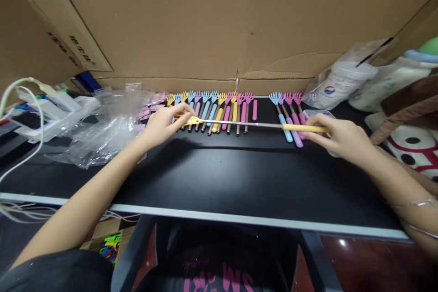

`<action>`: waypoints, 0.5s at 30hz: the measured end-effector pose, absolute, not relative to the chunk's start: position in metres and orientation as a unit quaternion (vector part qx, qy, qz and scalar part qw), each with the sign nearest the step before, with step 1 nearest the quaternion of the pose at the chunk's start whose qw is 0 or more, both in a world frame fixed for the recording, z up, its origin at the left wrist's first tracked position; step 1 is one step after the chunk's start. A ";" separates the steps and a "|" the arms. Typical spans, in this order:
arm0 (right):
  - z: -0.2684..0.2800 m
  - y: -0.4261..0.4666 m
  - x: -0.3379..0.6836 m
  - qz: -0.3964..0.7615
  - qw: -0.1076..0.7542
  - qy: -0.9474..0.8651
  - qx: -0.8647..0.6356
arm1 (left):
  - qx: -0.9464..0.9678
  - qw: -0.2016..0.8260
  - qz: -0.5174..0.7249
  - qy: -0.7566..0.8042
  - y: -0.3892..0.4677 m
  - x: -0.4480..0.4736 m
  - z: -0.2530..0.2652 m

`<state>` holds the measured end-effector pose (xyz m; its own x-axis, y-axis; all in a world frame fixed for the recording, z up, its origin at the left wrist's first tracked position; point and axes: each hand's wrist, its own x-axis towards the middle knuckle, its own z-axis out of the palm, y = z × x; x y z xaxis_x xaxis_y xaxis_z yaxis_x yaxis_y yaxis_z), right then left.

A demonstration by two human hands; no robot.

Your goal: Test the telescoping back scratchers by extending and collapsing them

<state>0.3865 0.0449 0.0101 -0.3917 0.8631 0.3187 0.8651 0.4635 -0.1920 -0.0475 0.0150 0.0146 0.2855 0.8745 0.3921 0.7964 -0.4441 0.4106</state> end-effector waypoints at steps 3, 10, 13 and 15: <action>0.012 0.047 0.388 0.096 0.269 -0.827 -0.484 | 0.780 0.099 0.337 0.517 0.019 -0.054 0.014; 0.010 0.042 0.370 0.373 0.436 -0.697 -0.430 | 0.709 0.288 0.402 0.503 0.020 -0.048 0.012; 0.011 0.041 0.368 0.432 0.471 -0.646 -0.418 | 0.702 0.350 0.359 0.506 0.017 -0.046 0.012; 0.012 0.040 0.369 0.451 0.470 -0.638 -0.411 | 0.705 0.379 0.329 0.501 0.016 -0.046 0.011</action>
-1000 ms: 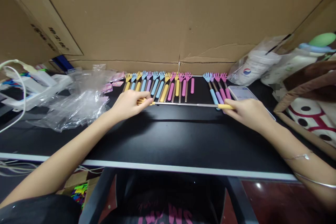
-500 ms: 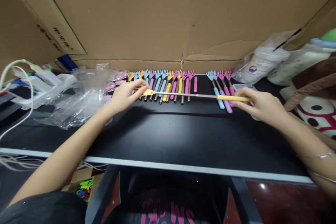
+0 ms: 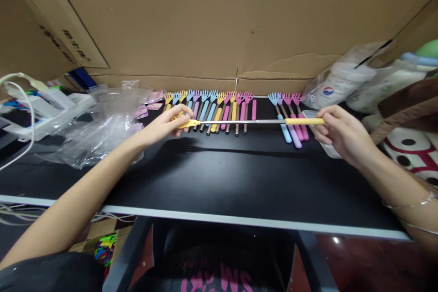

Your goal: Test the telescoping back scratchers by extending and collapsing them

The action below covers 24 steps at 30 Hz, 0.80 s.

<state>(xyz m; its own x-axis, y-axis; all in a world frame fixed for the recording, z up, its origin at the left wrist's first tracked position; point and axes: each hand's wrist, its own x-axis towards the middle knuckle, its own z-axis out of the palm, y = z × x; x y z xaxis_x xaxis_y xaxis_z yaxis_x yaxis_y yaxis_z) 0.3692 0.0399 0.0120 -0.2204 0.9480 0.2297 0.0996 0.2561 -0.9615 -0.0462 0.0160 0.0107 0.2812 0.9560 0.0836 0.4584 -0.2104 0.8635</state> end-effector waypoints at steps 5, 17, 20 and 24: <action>0.012 0.037 0.374 0.466 0.415 -0.684 -0.377 | 0.713 0.388 0.299 0.502 0.016 -0.052 0.011; 0.006 0.041 0.383 0.461 0.346 -0.728 -0.370 | 0.752 0.316 0.326 0.478 0.014 -0.054 0.019; 0.007 0.040 0.383 0.463 0.338 -0.731 -0.369 | 0.763 0.287 0.353 0.459 0.015 -0.053 0.016; 0.006 0.037 0.375 0.464 0.311 -0.750 -0.355 | 0.785 0.250 0.361 0.437 0.013 -0.040 0.011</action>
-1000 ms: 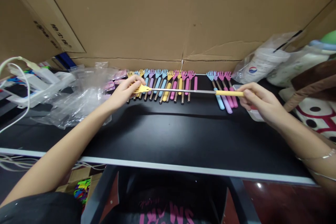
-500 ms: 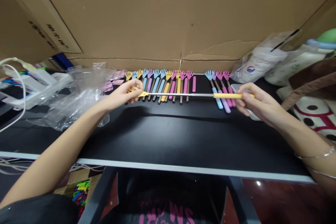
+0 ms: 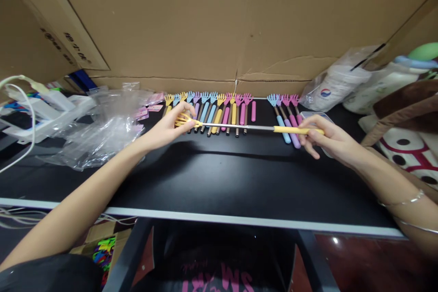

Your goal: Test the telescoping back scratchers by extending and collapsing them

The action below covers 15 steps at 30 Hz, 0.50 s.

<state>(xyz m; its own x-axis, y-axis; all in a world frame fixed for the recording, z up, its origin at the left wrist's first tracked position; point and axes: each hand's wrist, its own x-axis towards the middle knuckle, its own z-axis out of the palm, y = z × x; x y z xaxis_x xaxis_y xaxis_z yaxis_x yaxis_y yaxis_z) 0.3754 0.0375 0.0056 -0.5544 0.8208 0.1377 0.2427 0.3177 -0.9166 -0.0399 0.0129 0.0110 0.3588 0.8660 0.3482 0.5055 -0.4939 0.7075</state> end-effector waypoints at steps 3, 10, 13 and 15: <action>0.005 0.032 0.363 0.459 0.281 -0.765 -0.354 | 0.802 0.251 0.346 0.418 0.007 -0.022 0.005; 0.004 0.021 0.341 0.461 0.247 -0.779 -0.345 | 0.813 0.291 0.332 0.380 -0.004 0.004 -0.006; 0.001 0.021 0.343 0.459 0.246 -0.780 -0.348 | 0.811 0.283 0.337 0.384 -0.004 0.003 -0.007; -0.001 0.021 0.343 0.457 0.247 -0.781 -0.347 | 0.809 0.280 0.344 0.386 -0.004 0.003 -0.006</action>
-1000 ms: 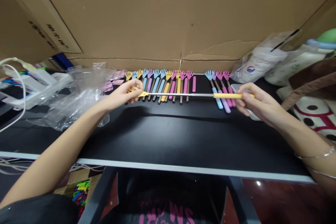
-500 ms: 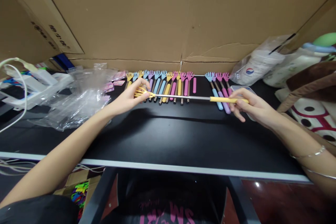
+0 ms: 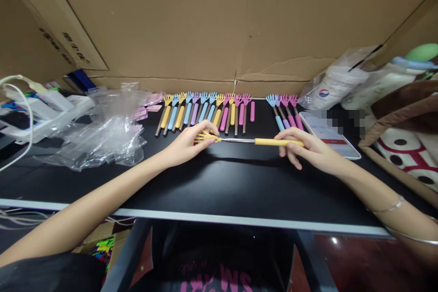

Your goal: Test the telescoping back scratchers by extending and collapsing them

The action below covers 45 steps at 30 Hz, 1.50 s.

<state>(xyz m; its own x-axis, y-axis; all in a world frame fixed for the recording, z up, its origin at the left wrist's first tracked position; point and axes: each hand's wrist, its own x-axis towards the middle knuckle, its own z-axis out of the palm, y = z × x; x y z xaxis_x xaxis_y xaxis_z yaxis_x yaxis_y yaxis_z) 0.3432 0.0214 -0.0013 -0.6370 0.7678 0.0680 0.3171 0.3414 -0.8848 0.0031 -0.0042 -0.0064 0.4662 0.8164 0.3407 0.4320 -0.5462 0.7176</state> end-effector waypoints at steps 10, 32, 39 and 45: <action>-0.001 0.022 0.339 0.402 0.259 -0.796 -0.371 | 0.805 0.250 0.354 0.404 -0.002 0.005 -0.006; -0.002 0.025 0.343 0.066 0.199 -0.893 -0.398 | 0.860 -0.100 0.256 0.431 -0.001 0.003 -0.009; 0.002 0.026 0.347 0.018 0.186 -0.896 -0.402 | 0.879 -0.137 0.220 0.400 -0.002 0.002 -0.007; 0.001 0.029 0.352 0.016 0.162 -0.897 -0.410 | 0.881 -0.142 0.211 0.399 -0.001 -0.002 -0.001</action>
<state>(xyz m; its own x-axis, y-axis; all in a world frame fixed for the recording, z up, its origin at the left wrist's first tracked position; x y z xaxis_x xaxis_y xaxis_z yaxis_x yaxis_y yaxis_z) 0.3519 0.0293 0.0015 -0.6114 0.7408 0.2784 0.7306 0.6635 -0.1613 -0.0021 -0.0011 -0.0007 0.5930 0.6432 0.4844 0.7628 -0.6414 -0.0822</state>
